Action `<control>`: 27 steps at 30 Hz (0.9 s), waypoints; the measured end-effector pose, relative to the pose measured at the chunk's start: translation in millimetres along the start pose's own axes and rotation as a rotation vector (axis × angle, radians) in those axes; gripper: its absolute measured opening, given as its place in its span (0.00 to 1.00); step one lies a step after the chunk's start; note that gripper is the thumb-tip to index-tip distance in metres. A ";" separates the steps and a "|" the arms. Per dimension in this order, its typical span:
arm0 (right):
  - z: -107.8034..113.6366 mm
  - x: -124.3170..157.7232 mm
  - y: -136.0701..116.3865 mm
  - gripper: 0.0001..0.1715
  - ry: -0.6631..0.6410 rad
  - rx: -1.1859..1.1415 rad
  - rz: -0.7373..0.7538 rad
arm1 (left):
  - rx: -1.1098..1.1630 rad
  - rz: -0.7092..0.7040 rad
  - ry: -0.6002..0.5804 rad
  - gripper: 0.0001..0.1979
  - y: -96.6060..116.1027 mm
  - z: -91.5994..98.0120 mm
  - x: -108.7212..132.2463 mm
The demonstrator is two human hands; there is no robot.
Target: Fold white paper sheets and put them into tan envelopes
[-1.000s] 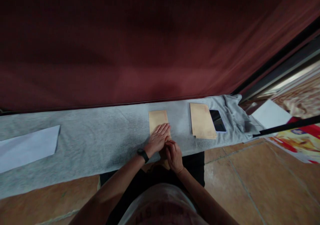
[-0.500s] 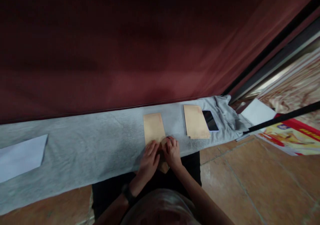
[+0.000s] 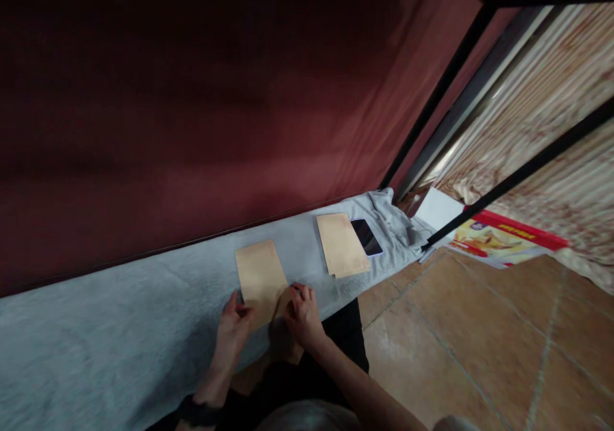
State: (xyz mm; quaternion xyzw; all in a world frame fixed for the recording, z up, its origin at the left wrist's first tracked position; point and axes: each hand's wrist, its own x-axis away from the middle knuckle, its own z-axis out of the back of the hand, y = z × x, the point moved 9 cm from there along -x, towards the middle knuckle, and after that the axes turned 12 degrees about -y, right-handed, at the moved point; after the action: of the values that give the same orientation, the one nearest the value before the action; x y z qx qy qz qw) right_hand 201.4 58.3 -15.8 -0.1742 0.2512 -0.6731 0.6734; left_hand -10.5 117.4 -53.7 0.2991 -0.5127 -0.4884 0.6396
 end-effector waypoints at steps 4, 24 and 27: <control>4.8 0.5 3.8 0.27 0.034 -0.053 -0.003 | -0.123 -0.029 -0.097 0.13 4.1 -4.5 -8.4; 183.5 4.3 204.1 0.22 0.568 -0.070 -0.203 | -0.089 -0.381 -0.395 0.12 137.5 -199.5 -55.4; 201.7 -2.7 237.7 0.23 0.533 0.001 -0.299 | -0.212 -0.459 -0.332 0.09 134.7 -221.7 -64.1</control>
State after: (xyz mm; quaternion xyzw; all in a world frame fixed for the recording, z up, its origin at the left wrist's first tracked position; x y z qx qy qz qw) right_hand 511.7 47.9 12.3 -0.0260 0.3903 -0.7870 0.4772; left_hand 242.8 197.3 -23.5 0.2548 -0.4754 -0.7131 0.4479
